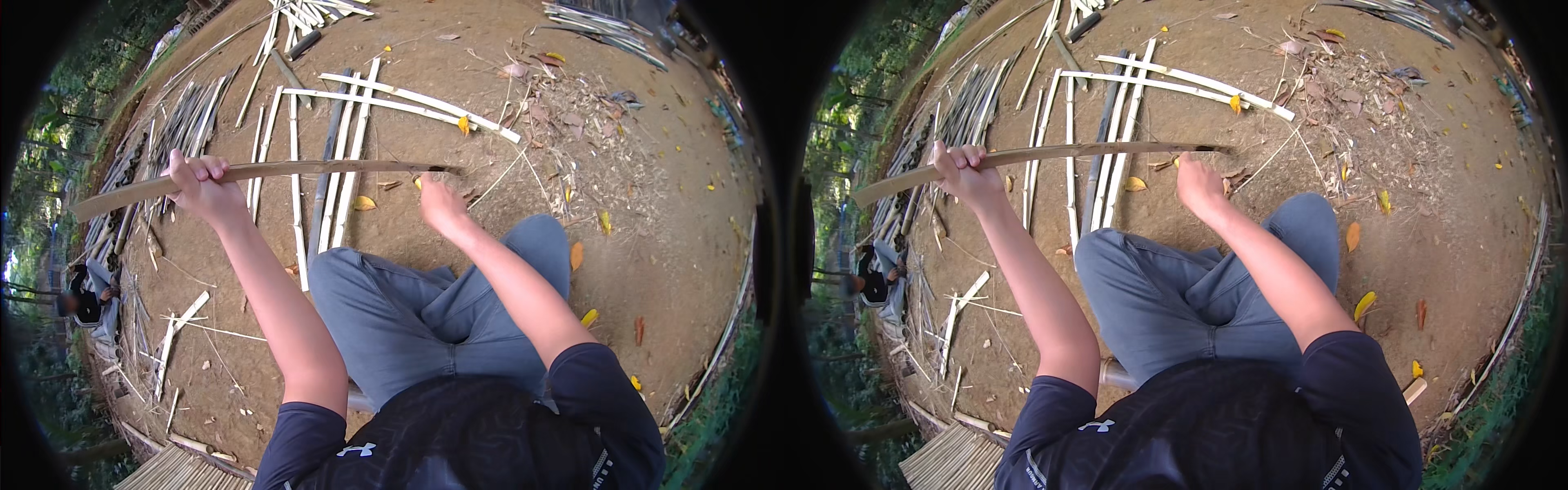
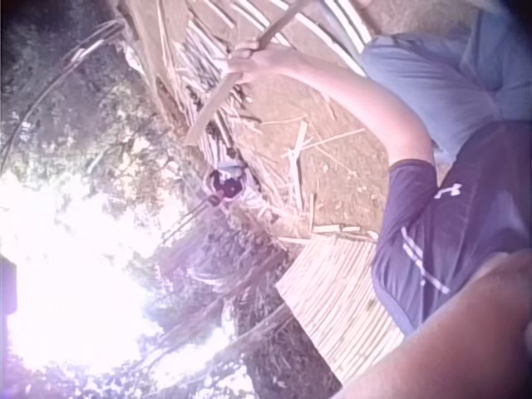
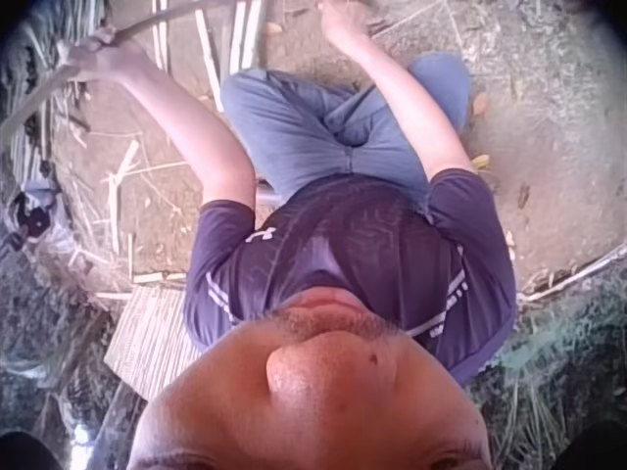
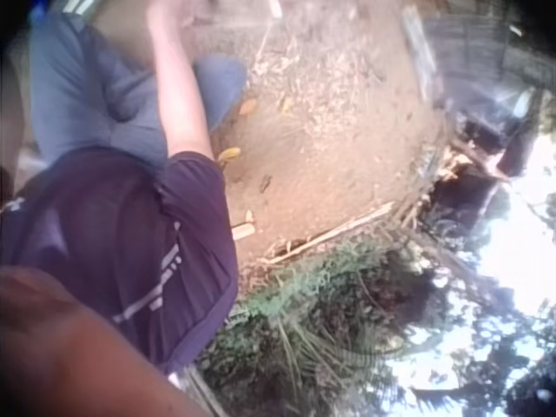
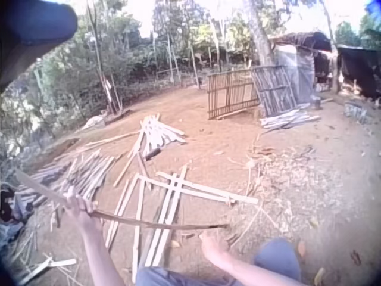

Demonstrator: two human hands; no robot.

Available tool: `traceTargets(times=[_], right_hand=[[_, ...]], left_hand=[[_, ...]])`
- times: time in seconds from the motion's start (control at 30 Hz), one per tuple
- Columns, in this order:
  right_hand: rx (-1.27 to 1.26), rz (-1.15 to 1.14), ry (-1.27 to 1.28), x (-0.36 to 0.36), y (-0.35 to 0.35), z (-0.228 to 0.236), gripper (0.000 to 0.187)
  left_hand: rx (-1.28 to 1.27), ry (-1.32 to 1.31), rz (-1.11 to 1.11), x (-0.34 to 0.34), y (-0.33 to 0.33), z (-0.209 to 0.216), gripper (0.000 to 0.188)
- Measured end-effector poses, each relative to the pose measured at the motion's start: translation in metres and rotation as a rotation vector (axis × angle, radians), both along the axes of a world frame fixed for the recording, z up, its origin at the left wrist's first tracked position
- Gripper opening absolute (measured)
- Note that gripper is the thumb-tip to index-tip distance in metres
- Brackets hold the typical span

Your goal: The person sits on the ground and uses a knife to shave the nodes and surface of a long bamboo pole, rotating it to reach different sides.

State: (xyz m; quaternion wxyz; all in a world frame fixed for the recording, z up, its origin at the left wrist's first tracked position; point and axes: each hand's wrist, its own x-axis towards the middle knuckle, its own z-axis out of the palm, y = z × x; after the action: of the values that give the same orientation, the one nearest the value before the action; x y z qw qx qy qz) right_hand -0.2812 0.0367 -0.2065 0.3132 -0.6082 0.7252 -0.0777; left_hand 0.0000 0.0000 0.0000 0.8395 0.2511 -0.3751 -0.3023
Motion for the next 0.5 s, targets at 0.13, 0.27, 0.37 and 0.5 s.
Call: traceTargets(times=[0.13,0.27,0.37,0.5], right_hand=[[-0.033,-0.083,-0.017,-0.033,-0.035,-0.021,0.036],[0.013,-0.077,0.035,-0.024,0.001,-0.039,0.033],[-0.034,-0.074,-0.019,-0.008,0.004,-0.026,0.034],[-0.016,-0.145,0.03,-0.049,-0.004,-0.069,0.032]], left_hand=[[-0.08,-0.005,0.004,-0.02,-0.01,0.027,0.031],[0.012,-0.057,-0.018,-0.016,0.011,0.009,0.031],[-0.024,-0.072,-0.031,-0.008,0.009,0.009,0.031],[-0.038,-0.036,-0.032,-0.022,0.002,0.019,0.031]])
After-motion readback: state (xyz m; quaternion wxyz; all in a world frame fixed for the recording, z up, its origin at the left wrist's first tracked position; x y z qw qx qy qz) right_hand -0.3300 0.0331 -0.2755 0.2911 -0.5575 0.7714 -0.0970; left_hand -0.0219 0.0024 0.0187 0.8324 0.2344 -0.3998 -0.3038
